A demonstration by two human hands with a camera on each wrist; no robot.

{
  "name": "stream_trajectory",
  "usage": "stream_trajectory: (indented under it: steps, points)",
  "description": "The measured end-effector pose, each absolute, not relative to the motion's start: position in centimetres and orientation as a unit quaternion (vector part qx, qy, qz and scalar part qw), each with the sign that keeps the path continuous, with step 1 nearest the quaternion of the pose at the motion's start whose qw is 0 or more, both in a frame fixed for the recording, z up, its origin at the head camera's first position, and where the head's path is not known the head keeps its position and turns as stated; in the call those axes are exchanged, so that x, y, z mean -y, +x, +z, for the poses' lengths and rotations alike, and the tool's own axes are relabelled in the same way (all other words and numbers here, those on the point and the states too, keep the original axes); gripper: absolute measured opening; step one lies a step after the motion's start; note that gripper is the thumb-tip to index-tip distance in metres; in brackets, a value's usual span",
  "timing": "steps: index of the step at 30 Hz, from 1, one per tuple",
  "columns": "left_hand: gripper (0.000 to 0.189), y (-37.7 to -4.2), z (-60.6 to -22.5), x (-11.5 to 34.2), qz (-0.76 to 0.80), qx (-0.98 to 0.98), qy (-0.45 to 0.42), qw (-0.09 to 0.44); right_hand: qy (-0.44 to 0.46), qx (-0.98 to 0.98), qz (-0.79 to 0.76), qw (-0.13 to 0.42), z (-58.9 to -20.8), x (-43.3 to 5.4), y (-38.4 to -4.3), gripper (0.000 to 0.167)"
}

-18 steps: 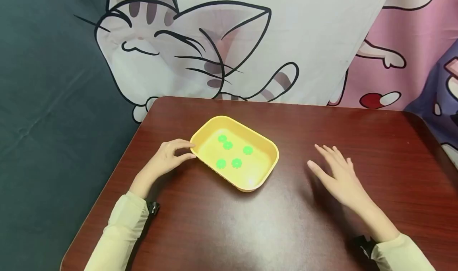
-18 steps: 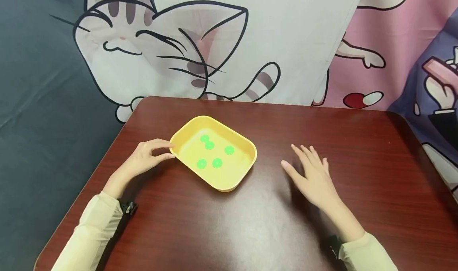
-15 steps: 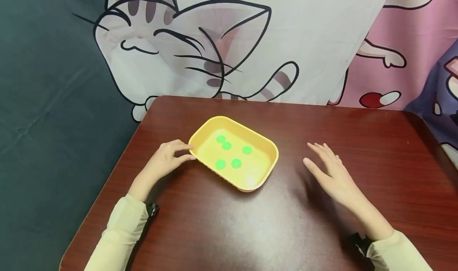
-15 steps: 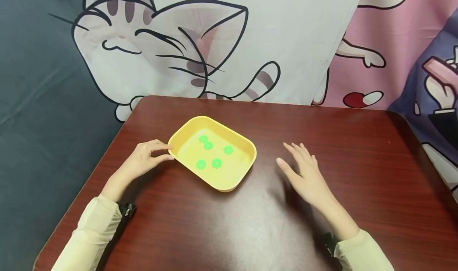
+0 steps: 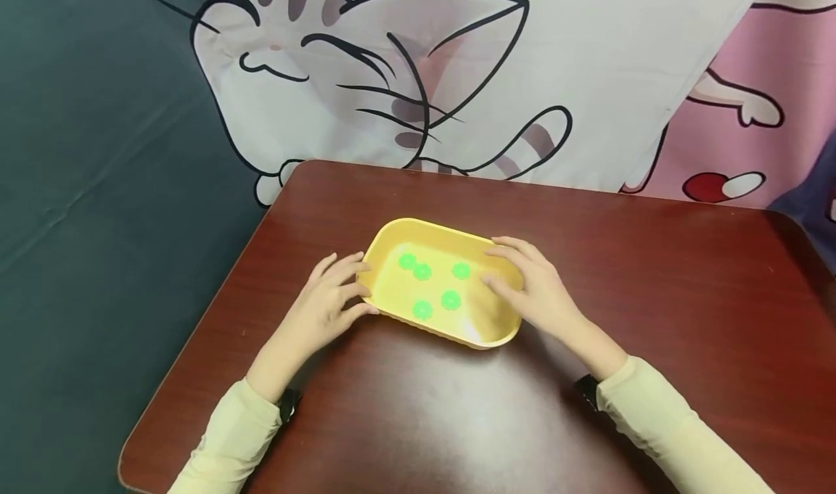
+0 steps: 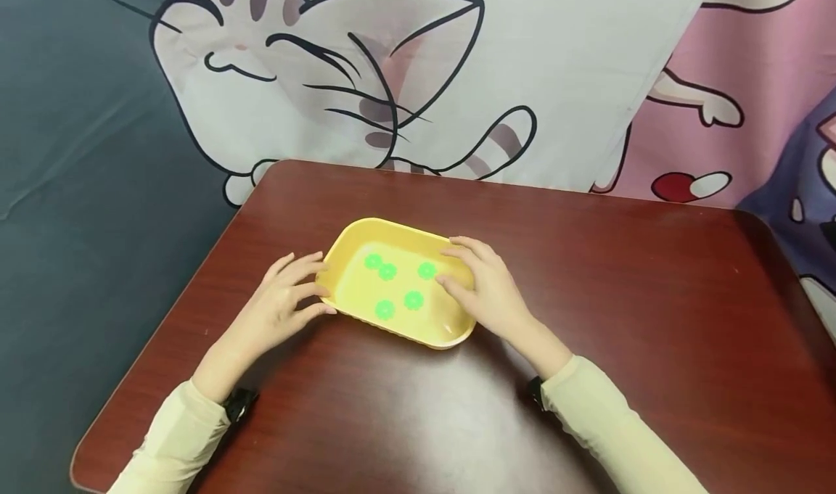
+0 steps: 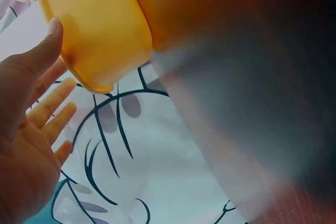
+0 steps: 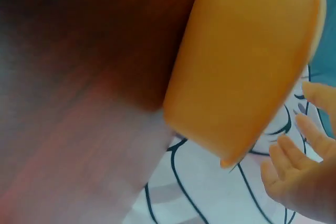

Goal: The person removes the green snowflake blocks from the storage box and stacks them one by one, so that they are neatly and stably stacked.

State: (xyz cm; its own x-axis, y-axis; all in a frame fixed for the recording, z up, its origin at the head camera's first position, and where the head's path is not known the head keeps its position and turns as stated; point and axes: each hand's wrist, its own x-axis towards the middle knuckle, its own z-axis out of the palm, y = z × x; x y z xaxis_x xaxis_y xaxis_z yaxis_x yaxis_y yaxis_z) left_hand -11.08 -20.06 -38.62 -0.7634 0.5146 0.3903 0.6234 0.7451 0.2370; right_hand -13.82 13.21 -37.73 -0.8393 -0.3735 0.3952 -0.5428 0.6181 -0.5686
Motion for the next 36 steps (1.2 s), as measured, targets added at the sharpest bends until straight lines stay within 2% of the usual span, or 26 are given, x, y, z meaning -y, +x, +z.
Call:
stream_trajectory:
  steps: [7, 12, 19, 36]
  points:
    - [0.022, -10.3, -39.3, 19.8, -0.238, 0.9, -0.337, 0.141, 0.333, 0.907, 0.258, 0.013, -38.6, -11.0, -15.2, 0.047]
    - [0.023, -10.1, -39.6, 19.7, -0.271, 0.9, -0.319, 0.124, 0.35, 0.909, 0.224, -0.024, -39.1, -10.1, -15.7, 0.049]
    - [0.023, -9.7, -39.6, 19.5, -0.26, 0.913, -0.295, 0.107, 0.371, 0.904, 0.21, -0.04, -40.0, -8.9, -16.5, 0.046]
    - [0.022, -9.4, -39.6, 19.3, -0.263, 0.917, -0.283, 0.101, 0.334, 0.917, 0.205, -0.073, -40.9, -7.6, -17.4, 0.034]
